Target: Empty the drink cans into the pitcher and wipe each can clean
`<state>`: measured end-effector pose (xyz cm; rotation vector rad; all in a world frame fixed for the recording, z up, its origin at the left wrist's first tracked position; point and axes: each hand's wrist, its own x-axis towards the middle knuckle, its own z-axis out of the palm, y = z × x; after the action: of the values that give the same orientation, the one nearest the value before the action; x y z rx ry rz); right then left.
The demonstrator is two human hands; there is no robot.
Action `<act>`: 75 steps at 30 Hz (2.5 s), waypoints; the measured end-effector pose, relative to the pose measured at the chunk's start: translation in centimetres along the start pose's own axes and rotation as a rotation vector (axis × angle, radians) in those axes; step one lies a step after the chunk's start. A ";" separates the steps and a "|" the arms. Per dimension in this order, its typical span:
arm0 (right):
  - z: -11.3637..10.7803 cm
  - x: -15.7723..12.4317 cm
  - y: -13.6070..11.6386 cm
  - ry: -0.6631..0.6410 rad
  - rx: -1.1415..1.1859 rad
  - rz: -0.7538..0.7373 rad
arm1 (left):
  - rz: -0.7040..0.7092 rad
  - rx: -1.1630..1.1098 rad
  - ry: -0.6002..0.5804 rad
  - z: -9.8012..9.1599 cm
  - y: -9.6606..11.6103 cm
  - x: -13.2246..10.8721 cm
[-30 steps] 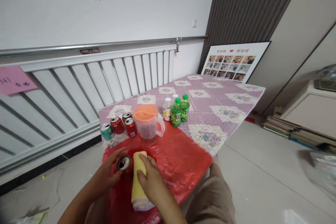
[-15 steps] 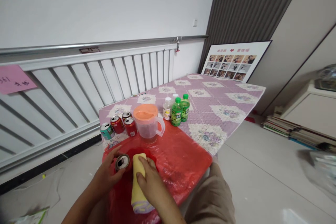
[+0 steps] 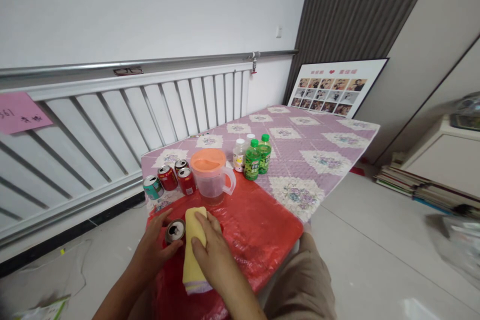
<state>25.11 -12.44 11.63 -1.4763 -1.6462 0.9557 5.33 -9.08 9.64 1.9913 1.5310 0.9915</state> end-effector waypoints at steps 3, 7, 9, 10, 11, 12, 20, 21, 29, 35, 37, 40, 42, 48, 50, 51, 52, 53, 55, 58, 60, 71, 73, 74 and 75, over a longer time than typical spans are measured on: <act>0.6 0.0 0.8 -0.024 -0.019 0.025 | -0.004 -0.013 -0.020 -0.1 -0.1 0.1; 1.1 -0.1 2.2 -0.079 -0.026 0.075 | 0.014 -0.100 -0.087 -0.7 -0.3 0.1; 1.0 0.0 2.7 -0.089 -0.033 0.086 | 0.008 -0.145 -0.148 -1.0 -0.3 0.2; 0.9 0.0 2.7 -0.080 -0.036 0.083 | 0.001 -0.167 -0.182 -1.2 -0.3 0.2; 0.8 0.1 2.7 -0.064 -0.035 0.072 | -0.006 -0.188 -0.213 -1.3 -0.4 0.3; 0.6 0.1 2.5 -0.045 -0.030 0.054 | -0.012 -0.208 -0.238 -1.4 -0.4 0.3; -0.1 0.4 0.9 0.024 0.022 -0.045 | -0.032 -0.334 -0.271 -1.3 -0.2 0.7; 0.0 0.3 1.2 0.016 0.011 -0.036 | -0.031 -0.345 -0.270 -1.2 -0.2 0.7; 0.8 -0.1 3.3 -0.027 -0.039 0.048 | -0.025 -0.331 -0.309 -1.3 -0.2 0.9; -0.4 0.3 1.2 0.048 -0.014 0.002 | 0.007 -0.108 -0.051 -0.4 0.1 0.2; -0.5 0.3 0.6 0.041 -0.018 -0.021 | 0.028 -0.033 0.007 0.0 0.5 0.0; -0.3 0.2 0.4 0.001 -0.035 -0.018 | 0.025 0.039 0.024 0.4 1.1 0.1; 0.0 0.1 0.9 -0.015 -0.047 -0.009 | 0.030 0.041 0.011 0.3 1.2 0.2; 0.6 -0.2 3.3 -0.060 -0.061 0.003 | 0.062 -0.085 -0.166 -0.9 0.7 0.7; 0.3 -0.2 3.3 -0.056 -0.062 0.018 | 0.064 -0.120 -0.217 -1.2 0.8 0.8; 0.1 -0.1 3.0 -0.048 -0.063 0.023 | 0.063 -0.129 -0.235 -1.3 0.8 0.8; -0.1 0.0 2.7 -0.037 -0.062 0.024 | 0.058 -0.133 -0.244 -1.4 0.9 0.8; -0.3 0.0 2.2 -0.024 -0.058 0.019 | 0.053 -0.130 -0.239 -1.3 1.1 0.7; -0.7 0.2 1.3 0.003 -0.046 -0.002 | 0.048 -0.099 -0.187 -1.0 1.3 0.6; -1.0 0.4 0.2 0.008 -0.038 -0.019 | 0.030 -0.018 -0.071 -0.5 1.5 0.4; -0.8 0.4 0.2 -0.010 -0.042 -0.018 | 0.003 0.026 -0.029 -0.2 1.5 0.4; 0.4 0.2 3.4 -0.076 -0.035 0.049 | 0.061 -0.094 -0.324 -2.0 1.3 1.3; -0.1 0.3 2.8 -0.044 -0.021 0.045 | 0.075 -0.121 -0.380 -2.4 1.6 1.5; -0.3 0.3 2.3 -0.028 -0.012 0.037 | 0.078 -0.122 -0.383 -2.5 1.7 1.6; -0.5 0.4 1.8 -0.014 -0.002 0.024 | 0.076 -0.115 -0.369 -2.4 1.8 1.6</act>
<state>26.39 -11.91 10.28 -1.4964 -1.6434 0.9798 4.87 -8.33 12.95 2.0260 1.1814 0.6734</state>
